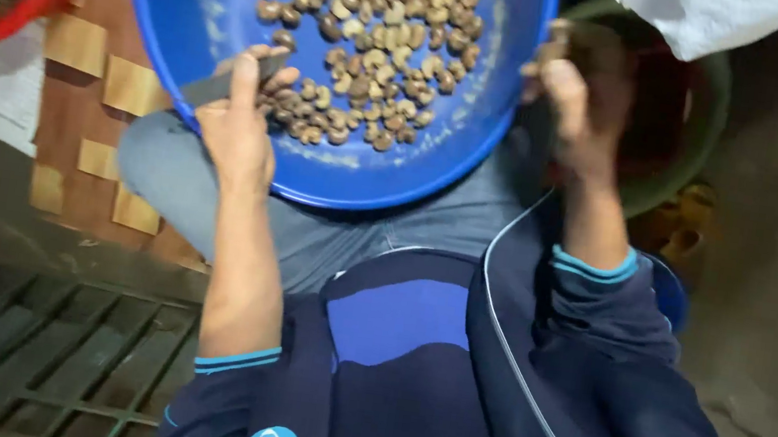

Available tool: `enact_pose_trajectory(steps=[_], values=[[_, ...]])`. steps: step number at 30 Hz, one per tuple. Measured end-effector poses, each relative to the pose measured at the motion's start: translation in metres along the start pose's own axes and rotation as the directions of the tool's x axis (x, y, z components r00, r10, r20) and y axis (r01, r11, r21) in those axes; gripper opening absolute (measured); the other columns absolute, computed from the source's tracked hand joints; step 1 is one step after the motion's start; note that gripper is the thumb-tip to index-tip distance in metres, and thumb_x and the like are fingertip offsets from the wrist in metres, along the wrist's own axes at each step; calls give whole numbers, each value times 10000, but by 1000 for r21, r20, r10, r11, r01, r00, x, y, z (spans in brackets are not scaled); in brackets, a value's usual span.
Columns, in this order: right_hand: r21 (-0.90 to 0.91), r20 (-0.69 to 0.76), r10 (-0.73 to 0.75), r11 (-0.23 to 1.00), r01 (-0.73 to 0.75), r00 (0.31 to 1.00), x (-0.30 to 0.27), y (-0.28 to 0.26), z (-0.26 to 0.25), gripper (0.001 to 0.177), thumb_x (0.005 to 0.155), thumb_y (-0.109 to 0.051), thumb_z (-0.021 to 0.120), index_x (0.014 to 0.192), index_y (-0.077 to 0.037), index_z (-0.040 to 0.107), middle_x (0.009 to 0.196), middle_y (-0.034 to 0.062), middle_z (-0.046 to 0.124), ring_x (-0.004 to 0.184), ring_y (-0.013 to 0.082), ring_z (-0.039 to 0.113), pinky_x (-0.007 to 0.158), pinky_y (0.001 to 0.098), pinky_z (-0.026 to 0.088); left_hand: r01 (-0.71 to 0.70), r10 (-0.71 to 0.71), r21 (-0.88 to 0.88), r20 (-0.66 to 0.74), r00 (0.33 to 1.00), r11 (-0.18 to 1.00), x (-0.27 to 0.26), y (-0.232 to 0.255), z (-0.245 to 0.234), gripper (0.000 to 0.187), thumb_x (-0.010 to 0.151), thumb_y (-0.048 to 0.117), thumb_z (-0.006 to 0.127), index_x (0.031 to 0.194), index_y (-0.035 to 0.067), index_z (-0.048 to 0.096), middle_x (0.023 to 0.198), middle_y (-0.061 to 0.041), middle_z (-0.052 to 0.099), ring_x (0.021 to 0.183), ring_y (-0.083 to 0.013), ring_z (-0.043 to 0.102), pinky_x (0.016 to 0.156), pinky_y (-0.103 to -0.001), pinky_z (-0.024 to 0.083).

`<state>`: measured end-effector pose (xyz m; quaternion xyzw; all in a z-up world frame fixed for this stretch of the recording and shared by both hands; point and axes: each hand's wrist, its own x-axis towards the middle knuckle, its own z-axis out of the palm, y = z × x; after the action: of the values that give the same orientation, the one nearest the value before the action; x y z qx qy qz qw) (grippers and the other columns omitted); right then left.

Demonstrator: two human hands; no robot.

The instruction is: Manually shelling nuts using a small metal tool and collecting them in a large blue bowl.

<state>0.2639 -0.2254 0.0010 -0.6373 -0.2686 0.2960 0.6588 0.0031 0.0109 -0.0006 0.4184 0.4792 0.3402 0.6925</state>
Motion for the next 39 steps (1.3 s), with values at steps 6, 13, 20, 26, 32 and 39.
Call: enact_pose_trajectory(steps=[6, 13, 20, 26, 32, 39], values=[[-565, -122, 101, 811, -153, 987, -34, 42, -135, 271, 1100, 11, 581, 1369, 45, 581, 1094, 198, 666, 626, 210, 544, 575, 325, 458, 16, -15, -23, 54, 998, 1000, -2, 1, -1, 327, 996, 278, 675, 1188, 14, 681, 1074, -154, 776, 876, -185, 768, 782, -269, 599], [-767, -364, 221, 480, -426, 905, -47, 40, -158, 332, 1120, -332, 599, 1065, -20, 703, 790, 112, 638, 698, 275, 619, 677, 399, 504, 15, -8, -71, 97, 995, 997, -3, -1, -7, 342, 1021, 320, 652, 1225, 46, 671, 1068, -141, 776, 895, -195, 774, 798, -272, 587], [-596, -57, -101, 802, 47, 993, 14, -10, -50, 114, 1165, -11, 617, 1229, 75, 658, 893, 130, 670, 690, 183, 560, 642, 308, 467, -61, 100, -219, 171, 980, 974, -3, 0, -16, 241, 1064, 130, 640, 1289, 47, 622, 1185, -195, 739, 923, -236, 750, 873, -304, 601], [-510, 382, -222, 759, 405, 897, 57, -39, 106, 267, 1047, 48, 647, 1312, 74, 638, 926, 143, 654, 690, 240, 543, 633, 356, 452, -389, 391, -62, 25, 920, 919, 0, 15, -32, 230, 1069, 62, 627, 1292, 11, 640, 1185, -144, 729, 921, -257, 758, 864, -338, 599], [-537, 671, -237, 498, 681, 703, 80, 25, 218, 381, 879, -25, 706, 1251, -6, 631, 1120, 163, 659, 909, 345, 651, 739, 439, 560, -438, 461, 168, -132, 878, 883, -5, 18, -28, 223, 1056, 105, 600, 1247, -3, 640, 1028, -118, 759, 882, -195, 768, 808, -294, 611], [-621, 780, -58, 54, 782, 624, 97, 112, 262, 657, 916, -210, 649, 1525, -26, 486, 1590, 165, 409, 1429, 404, 333, 1048, 501, 393, -379, 386, 85, -97, 917, 922, -6, 25, -26, 227, 1069, 115, 565, 1243, -19, 624, 1151, -128, 751, 880, -205, 765, 796, -277, 597]])
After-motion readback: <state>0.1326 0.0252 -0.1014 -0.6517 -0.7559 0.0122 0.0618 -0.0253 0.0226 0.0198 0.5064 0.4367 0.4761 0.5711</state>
